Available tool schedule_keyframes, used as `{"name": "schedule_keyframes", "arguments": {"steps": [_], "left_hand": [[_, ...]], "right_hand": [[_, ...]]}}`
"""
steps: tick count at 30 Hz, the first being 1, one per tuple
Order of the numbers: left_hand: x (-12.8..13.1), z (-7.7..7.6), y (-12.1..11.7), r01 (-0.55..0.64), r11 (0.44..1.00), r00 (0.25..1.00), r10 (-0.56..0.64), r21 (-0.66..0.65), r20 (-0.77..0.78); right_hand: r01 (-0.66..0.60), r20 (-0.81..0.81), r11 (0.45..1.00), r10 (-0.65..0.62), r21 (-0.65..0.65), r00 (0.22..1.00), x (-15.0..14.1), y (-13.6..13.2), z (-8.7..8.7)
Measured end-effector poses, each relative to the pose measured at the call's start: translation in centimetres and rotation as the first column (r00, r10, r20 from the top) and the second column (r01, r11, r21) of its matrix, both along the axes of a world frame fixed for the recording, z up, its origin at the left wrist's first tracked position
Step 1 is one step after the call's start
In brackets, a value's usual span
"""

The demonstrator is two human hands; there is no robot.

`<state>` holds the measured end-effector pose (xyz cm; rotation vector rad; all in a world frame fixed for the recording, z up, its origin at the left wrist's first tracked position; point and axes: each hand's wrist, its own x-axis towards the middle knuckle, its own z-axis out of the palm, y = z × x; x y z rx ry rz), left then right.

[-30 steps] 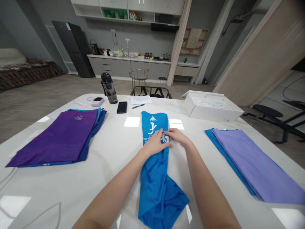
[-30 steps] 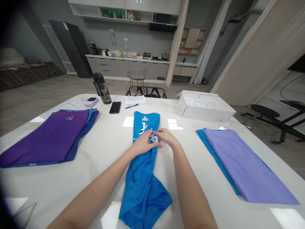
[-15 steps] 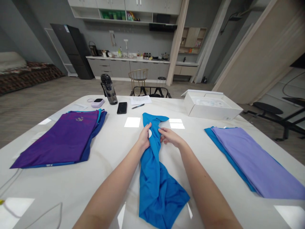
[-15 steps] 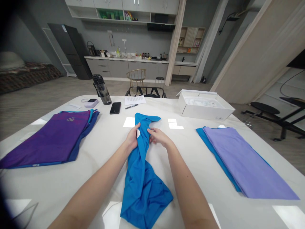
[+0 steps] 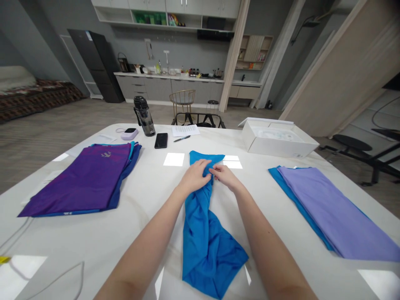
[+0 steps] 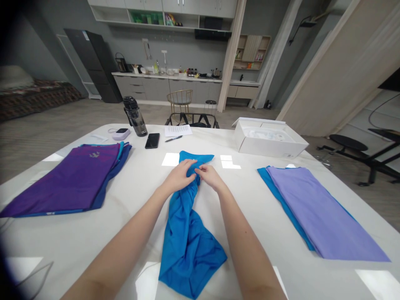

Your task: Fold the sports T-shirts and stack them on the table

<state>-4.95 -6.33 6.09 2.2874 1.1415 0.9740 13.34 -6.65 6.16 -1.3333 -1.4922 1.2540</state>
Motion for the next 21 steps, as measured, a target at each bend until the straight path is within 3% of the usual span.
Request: {"name": "schedule_keyframes", "arguments": {"steps": [2, 5, 8, 10, 12, 13, 15, 16, 17, 19, 21], "left_hand": [[0.0, 0.1, -0.4, 0.028, 0.999, 0.987, -0.031, -0.022, -0.158], [0.1, -0.2, -0.4, -0.083, 0.994, 0.985, 0.072, -0.066, -0.156], [0.2, -0.2, 0.1, -0.133, 0.975, 0.979, 0.158, -0.178, 0.133], [0.3, 0.2, 0.3, -0.083, 0.938, 0.851, 0.242, -0.336, 0.465], [0.4, 0.6, 0.5, 0.146, 0.834, 0.625, 0.339, -0.532, 0.703], [0.4, 0.8, 0.5, 0.303, 0.743, 0.538, 0.383, -0.597, 0.751], [0.2, 1.0, 0.6, 0.538, 0.542, 0.474, 0.438, -0.645, 0.764], [0.1, 1.0, 0.7, 0.583, 0.486, 0.473, 0.449, -0.651, 0.758], [-0.1, 1.0, 0.8, 0.584, 0.49, 0.463, 0.454, -0.647, 0.761], [-0.6, 1.0, 1.0, 0.503, 0.61, 0.448, 0.422, -0.612, 0.788], [-1.2, 1.1, 1.1, 0.376, 0.734, 0.531, 0.33, -0.566, 0.78]], "right_hand": [[-0.047, -0.022, 0.999, 0.047, 0.02, 0.999, 0.0, 0.0, 0.1], [-0.064, -0.004, 0.998, 0.064, 0.021, 0.998, 0.3, 0.0, 0.2], [0.026, 0.148, 0.996, -0.012, -0.091, 0.989, 1.1, 0.0, 0.1], [0.015, 0.247, 0.979, 0.036, -0.201, 0.968, 1.7, -0.1, 0.1], [-0.04, 0.243, 0.966, 0.104, -0.254, 0.964, 2.1, -0.4, 0.3], [-0.05, 0.204, 0.969, 0.101, -0.244, 0.974, 2.2, -0.5, 0.5], [-0.031, 0.083, 0.984, 0.046, -0.178, 0.995, 2.1, -0.7, 1.0], [-0.006, 0.018, 0.99, 0.009, -0.138, 1.0, 1.9, -0.7, 1.2], [0.022, -0.045, 0.995, -0.027, -0.096, 0.999, 1.6, -0.6, 1.3], [0.083, -0.133, 0.997, -0.082, 0.001, 0.988, 0.9, -0.4, 1.3], [0.134, -0.151, 0.984, -0.116, 0.12, 0.982, 0.1, -0.1, 1.1]]}}
